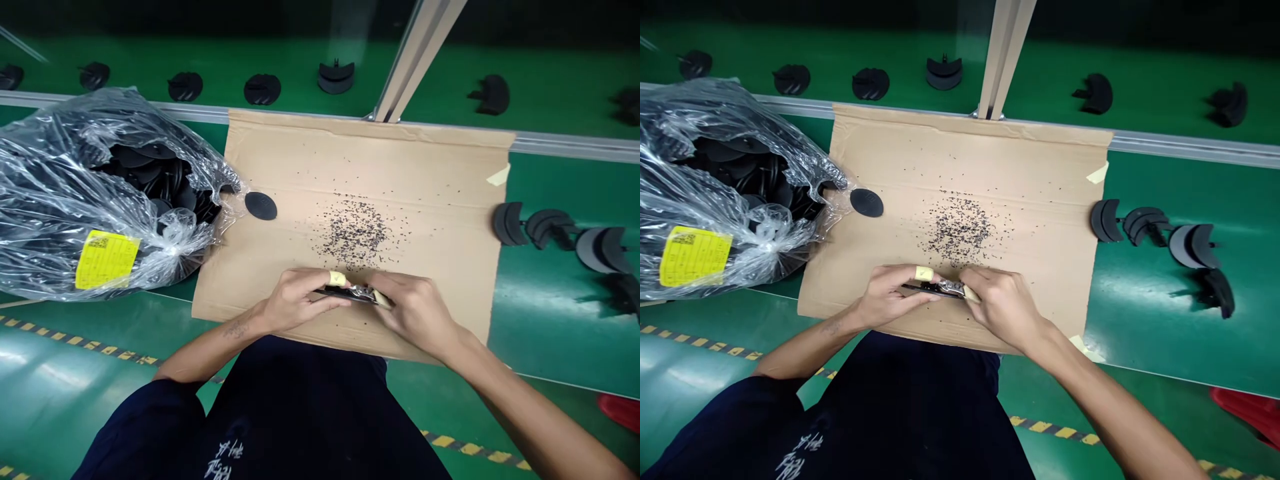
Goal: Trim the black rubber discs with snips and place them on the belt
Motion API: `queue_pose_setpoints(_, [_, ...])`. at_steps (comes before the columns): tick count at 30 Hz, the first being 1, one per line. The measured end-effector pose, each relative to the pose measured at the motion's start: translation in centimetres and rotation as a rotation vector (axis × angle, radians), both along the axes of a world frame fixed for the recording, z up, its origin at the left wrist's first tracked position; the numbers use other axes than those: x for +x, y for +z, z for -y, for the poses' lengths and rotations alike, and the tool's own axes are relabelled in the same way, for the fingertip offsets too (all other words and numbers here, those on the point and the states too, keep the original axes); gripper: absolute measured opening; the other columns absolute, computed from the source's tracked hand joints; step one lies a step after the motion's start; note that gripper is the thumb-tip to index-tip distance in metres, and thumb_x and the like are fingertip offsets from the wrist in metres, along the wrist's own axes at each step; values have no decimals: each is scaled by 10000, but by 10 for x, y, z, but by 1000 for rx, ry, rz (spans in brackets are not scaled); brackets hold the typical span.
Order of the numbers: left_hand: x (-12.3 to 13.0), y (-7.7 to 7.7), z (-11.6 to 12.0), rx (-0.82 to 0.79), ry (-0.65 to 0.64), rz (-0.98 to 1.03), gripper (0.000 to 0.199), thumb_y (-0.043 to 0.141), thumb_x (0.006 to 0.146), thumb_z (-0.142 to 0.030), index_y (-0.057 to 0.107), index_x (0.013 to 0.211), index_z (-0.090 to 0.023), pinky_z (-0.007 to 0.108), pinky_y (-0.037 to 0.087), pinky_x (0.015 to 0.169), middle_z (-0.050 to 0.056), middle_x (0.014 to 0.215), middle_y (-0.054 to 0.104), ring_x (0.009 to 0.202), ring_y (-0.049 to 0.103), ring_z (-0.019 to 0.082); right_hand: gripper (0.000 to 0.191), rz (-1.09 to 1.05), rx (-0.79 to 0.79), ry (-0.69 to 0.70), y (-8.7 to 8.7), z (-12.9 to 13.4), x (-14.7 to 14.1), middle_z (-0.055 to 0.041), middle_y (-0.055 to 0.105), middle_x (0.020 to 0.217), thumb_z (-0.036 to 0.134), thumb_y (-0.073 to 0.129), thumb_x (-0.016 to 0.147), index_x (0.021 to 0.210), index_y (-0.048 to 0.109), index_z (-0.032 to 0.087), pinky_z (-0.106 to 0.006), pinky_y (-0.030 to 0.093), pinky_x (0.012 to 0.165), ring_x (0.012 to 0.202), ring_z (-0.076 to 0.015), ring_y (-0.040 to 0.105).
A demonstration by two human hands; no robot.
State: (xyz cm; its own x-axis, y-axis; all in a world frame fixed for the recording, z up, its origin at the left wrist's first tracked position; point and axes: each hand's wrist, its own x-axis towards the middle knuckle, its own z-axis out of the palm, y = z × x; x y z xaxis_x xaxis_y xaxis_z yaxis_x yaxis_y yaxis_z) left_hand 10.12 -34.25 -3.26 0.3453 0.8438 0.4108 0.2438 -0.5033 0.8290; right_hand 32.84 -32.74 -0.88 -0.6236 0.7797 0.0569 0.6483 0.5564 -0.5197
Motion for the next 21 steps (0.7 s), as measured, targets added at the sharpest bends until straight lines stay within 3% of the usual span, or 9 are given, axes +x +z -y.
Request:
queue_pose_setpoints(2, [-4,-1,-2,10,-7,-47,166,742,886,-252,706,1008,-146,201,617,774,50,884,795,782,765,136,188,-111,-148,9,-5,-3,2,-36,732,770,178,515,928,899,699,200,-270,467,635,680,-177,661])
queue_pose_setpoints(4, [-8,-2,-2,26,-13,-88,202,737,889,-246,699,1060,-147,219,619,789,64,934,796,822,767,148,178,-140,-186,-17,-8,-5,3,-43,746,788,201,525,924,911,702,197,-274,473,636,668,-181,665])
queue_pose_setpoints(8, [-6,-3,-8,33,-62,-200,249,663,940,-235,671,1176,-158,272,611,831,94,1067,769,915,747,170,167,115,-36,-105,-6,-9,1,-55,739,781,161,514,890,905,679,183,-271,378,558,636,-186,640])
queue_pose_setpoints(11, [-1,-6,-19,-8,-110,-321,189,605,964,-234,684,1113,-149,296,597,768,83,971,743,858,714,185,148,332,60,-113,0,-11,3,-74,720,764,132,521,868,895,662,169,-295,328,534,650,-210,634])
queue_pose_setpoints(13, [-1,-7,-27,-39,-94,-370,147,594,966,-246,686,1023,-146,294,578,714,63,881,717,794,685,183,168,361,60,-137,3,-12,8,-77,730,803,132,538,871,974,667,162,-298,359,546,670,-221,651])
queue_pose_setpoints(17, [-2,-6,-33,-61,-85,-375,140,607,964,-290,661,919,-169,283,556,630,27,806,687,714,655,171,235,99,0,-185,4,-10,17,-78,754,960,259,621,904,1126,644,187,-313,498,641,775,-232,706])
queue_pose_setpoints(21, [4,1,-34,70,-147,-371,121,620,959,-330,673,965,-221,282,597,613,39,830,733,713,699,189,76,-206,33,-158,1,-6,9,-65,717,841,261,590,941,937,641,205,-306,520,621,725,-208,681])
